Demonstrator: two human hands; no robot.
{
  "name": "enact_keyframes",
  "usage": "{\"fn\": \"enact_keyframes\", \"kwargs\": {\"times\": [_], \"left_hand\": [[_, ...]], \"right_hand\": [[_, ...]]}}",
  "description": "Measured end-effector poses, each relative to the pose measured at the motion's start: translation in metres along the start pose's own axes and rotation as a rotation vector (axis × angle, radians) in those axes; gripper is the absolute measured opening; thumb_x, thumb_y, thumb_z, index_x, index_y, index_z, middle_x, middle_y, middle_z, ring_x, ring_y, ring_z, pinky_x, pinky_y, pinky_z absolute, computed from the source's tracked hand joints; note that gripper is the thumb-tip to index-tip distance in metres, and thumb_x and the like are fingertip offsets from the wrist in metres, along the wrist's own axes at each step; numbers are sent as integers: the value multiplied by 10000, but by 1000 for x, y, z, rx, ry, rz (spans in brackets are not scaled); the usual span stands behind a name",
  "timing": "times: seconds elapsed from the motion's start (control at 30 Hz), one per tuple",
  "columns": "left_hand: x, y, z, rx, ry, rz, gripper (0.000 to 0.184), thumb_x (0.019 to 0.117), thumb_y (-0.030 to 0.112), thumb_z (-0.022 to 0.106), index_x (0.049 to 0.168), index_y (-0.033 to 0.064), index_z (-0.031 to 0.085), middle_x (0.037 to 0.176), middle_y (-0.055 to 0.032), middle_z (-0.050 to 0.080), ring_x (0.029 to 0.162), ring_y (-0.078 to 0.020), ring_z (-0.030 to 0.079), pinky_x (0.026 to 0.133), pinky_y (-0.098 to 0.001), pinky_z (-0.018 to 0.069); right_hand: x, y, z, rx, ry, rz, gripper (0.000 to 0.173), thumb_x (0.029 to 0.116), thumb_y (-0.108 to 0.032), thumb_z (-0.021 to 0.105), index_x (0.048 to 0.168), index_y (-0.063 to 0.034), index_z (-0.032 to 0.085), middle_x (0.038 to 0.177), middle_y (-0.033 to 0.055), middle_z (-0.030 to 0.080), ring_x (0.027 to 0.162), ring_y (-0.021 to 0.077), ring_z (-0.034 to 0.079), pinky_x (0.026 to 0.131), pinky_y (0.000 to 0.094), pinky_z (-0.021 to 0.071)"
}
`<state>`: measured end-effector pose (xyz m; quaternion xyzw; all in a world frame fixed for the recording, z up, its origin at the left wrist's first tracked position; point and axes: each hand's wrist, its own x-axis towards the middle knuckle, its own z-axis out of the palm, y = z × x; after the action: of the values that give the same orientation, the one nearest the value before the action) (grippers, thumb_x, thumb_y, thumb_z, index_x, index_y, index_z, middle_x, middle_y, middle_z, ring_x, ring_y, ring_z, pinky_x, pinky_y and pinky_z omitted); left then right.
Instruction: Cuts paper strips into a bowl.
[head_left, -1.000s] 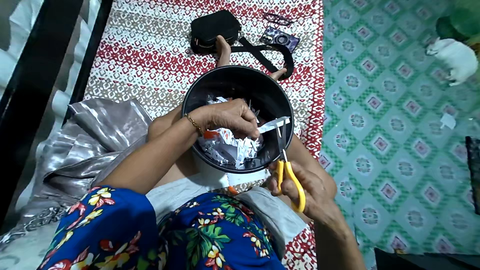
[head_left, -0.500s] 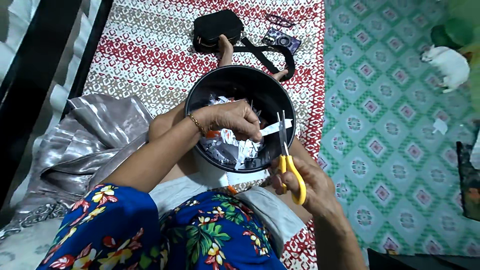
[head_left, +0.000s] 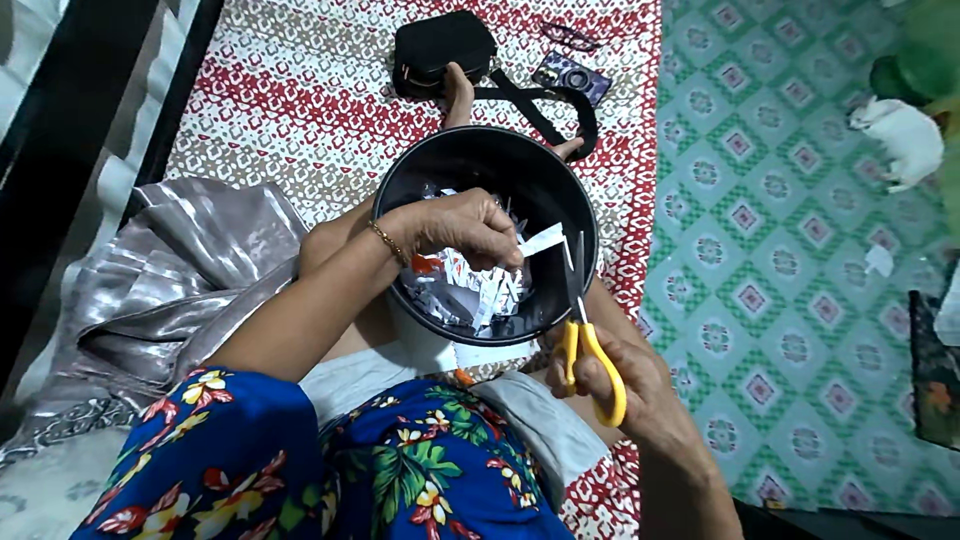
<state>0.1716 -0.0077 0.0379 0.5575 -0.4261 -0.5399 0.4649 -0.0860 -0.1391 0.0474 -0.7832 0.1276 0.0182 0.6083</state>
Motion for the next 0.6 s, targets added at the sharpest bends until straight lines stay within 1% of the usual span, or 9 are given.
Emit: {"fn": "enact_keyframes", "kwargs": {"times": [0.1, 0.17, 0.23, 0.3, 0.4, 0.47, 0.53, 0.6], "left_hand": [[2, 2, 2, 12, -13, -2, 301, 951, 37, 585, 668, 133, 625, 587, 122, 579, 531, 41, 525, 530, -144, 440], [5, 0, 4, 19, -50, 19, 301, 938, 42, 590, 654, 135, 625, 568, 126, 567, 509, 47, 508, 506, -142, 420], [6, 0, 6, 16, -72, 29, 298, 938, 37, 590, 658, 135, 623, 564, 129, 561, 504, 52, 502, 497, -137, 413], [5, 0, 6, 16, -66, 27, 293, 940, 34, 588, 666, 133, 621, 575, 130, 564, 513, 52, 504, 505, -136, 413], [4, -1, 5, 5, -40, 24, 306, 942, 24, 586, 656, 129, 614, 565, 126, 556, 504, 47, 495, 499, -137, 404], [4, -3, 4, -3, -36, 36, 301, 938, 28, 588, 657, 130, 619, 563, 126, 562, 506, 46, 510, 504, -138, 421], [3, -3, 3, -7, -29, 45, 287, 932, 35, 594, 663, 130, 630, 567, 126, 573, 511, 47, 520, 507, -138, 428], [3, -2, 4, -12, -28, 44, 297, 934, 39, 595, 655, 138, 624, 561, 129, 566, 506, 51, 513, 501, -135, 421]], "right_hand": [[0, -3, 2, -55, -12, 10, 592, 959, -569, 574, 1116, 0, 611, 786, -133, 629, 691, -71, 605, 646, 137, 533], [3, -7, 5, -68, 19, 26, 507, 956, -494, 599, 1092, -6, 619, 758, -140, 621, 665, -75, 605, 625, 130, 534], [7, -9, 9, -58, 67, 48, 394, 952, -427, 621, 1051, -46, 624, 720, -161, 623, 627, -74, 613, 595, 127, 540], [10, -10, 10, -35, 88, 52, 311, 952, -381, 635, 1016, -77, 629, 681, -183, 610, 583, -83, 594, 558, 115, 523], [8, -7, 10, 20, 101, 55, 265, 949, -355, 653, 997, -95, 638, 660, -188, 612, 550, -74, 589, 527, 118, 522], [5, -4, 7, 33, 96, 44, 309, 959, -399, 638, 1024, -97, 624, 691, -183, 630, 582, -60, 613, 552, 129, 539], [0, -1, 2, 0, 49, 22, 472, 962, -523, 599, 1074, -65, 605, 751, -169, 626, 647, -57, 620, 603, 140, 546], [-3, 1, 0, -50, -2, 4, 582, 954, -597, 566, 1097, -34, 606, 780, -148, 627, 682, -69, 607, 627, 136, 531]]}}
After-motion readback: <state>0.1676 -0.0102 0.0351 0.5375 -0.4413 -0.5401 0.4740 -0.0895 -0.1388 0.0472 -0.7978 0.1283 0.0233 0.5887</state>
